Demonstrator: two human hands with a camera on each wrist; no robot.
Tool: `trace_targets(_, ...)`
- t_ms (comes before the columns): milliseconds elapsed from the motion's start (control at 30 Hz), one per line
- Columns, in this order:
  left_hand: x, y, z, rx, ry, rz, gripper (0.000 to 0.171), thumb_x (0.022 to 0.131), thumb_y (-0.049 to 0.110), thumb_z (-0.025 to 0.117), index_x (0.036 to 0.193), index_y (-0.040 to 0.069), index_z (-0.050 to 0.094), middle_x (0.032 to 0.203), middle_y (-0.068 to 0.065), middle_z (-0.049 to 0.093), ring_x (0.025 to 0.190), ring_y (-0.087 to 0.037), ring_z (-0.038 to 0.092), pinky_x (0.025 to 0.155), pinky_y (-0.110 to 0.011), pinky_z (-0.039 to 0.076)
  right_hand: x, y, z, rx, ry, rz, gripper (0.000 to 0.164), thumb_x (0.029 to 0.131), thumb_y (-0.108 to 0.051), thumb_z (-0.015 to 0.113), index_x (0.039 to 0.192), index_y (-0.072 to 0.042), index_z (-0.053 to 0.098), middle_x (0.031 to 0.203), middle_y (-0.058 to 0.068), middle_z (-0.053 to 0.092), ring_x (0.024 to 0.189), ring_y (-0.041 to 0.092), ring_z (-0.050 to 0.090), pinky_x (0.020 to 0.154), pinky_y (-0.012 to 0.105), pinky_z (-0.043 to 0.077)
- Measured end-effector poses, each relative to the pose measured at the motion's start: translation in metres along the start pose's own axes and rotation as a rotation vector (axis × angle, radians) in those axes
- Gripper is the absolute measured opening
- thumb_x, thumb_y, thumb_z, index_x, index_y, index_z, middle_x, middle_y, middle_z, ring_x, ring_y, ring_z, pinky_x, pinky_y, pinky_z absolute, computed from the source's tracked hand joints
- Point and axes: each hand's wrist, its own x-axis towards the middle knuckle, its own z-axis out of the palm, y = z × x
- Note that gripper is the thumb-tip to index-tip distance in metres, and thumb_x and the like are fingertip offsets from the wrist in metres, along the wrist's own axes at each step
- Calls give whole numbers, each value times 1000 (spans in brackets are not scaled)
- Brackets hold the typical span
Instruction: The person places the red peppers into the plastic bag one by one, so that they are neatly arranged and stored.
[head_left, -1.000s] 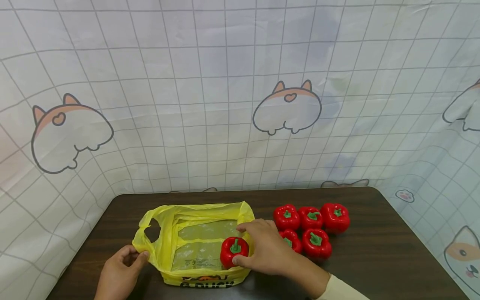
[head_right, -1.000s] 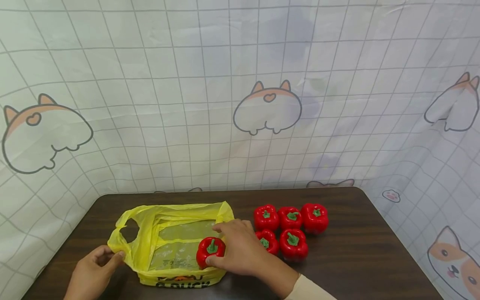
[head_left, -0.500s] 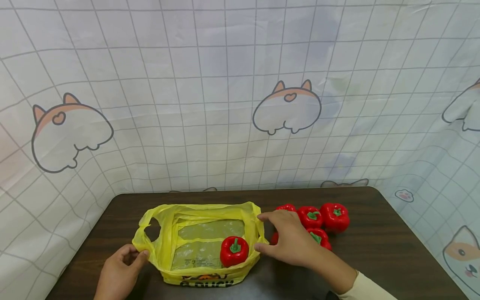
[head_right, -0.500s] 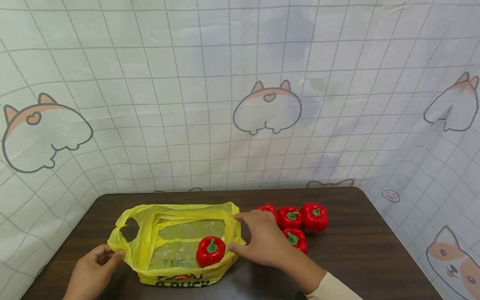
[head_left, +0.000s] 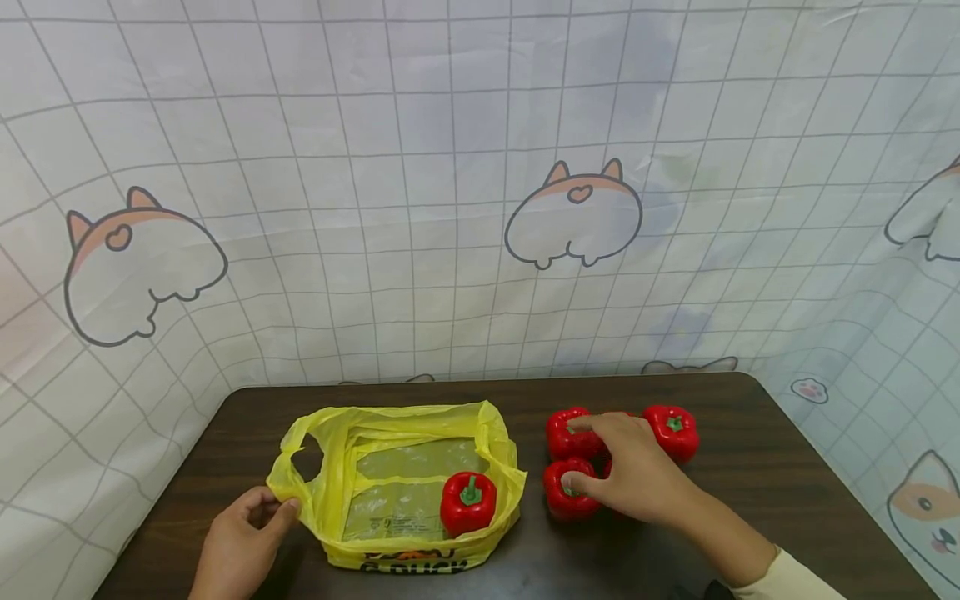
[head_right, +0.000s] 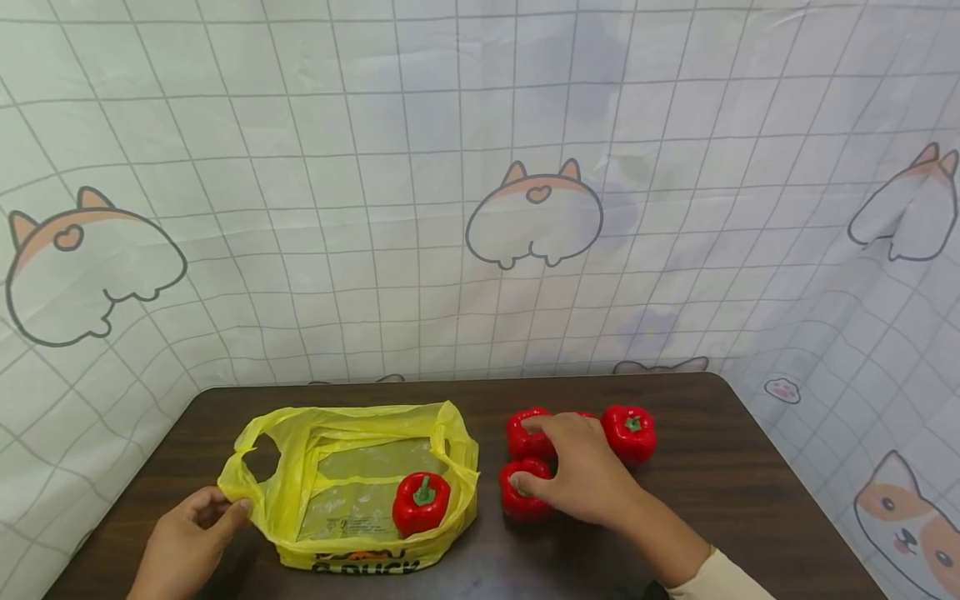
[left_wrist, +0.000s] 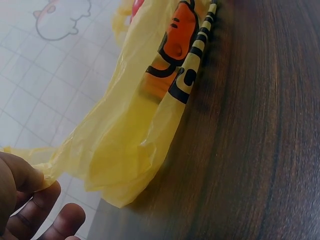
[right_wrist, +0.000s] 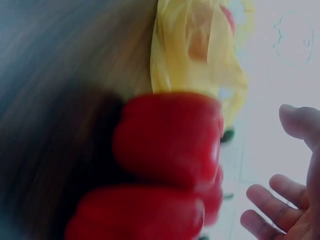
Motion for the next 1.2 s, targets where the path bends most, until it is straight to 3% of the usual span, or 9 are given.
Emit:
trace_targets(67,0,0,0,1,-2,-2,37,98,40,71,106,4,69,92,-1,73,80,-17,62,64,-35,47,-1,7,-5,-3,12,0,67,80,-45,88,134,-13,64,130,-1,64,129,33,52,106,67,30)
trace_targets(233,0,0,1,-6,-7,3,36,98,38,71,109,4,69,93,-2,73,81,-17,63,65,-36,47,-6,23,-18,12,27,27,68,82,-43,88,136,-11,62,132,2,63,118,31,56,94,59,46)
trace_targets(333,0,1,1,-11,-6,7,35,99,36,71,109,3,69,93,-2,74,82,-17,64,66,-36,48,-8,33,-26,21,30,31,69,82,-44,87,136,-9,61,132,5,63,118,32,55,97,56,42)
trace_targets(500,-1,1,1,-8,4,9,33,99,34,71,108,2,69,92,-2,74,81,-17,63,65,-35,47,-10,48,-36,16,32,23,71,84,-47,85,137,-7,60,134,9,62,129,38,48,106,63,22)
trace_targets(900,-2,1,2,-12,-2,10,32,98,32,71,109,2,69,92,-1,73,81,-17,64,66,-35,48,-15,85,-52,-26,31,94,75,84,-44,86,142,-6,56,137,18,57,123,40,46,102,65,24)
trace_targets(1200,-2,1,2,-15,-6,27,32,99,32,70,109,2,69,92,-2,74,82,-16,65,68,-35,49,-14,107,-55,-89,21,79,78,81,-38,88,141,-2,55,136,22,59,128,47,42,101,73,22)
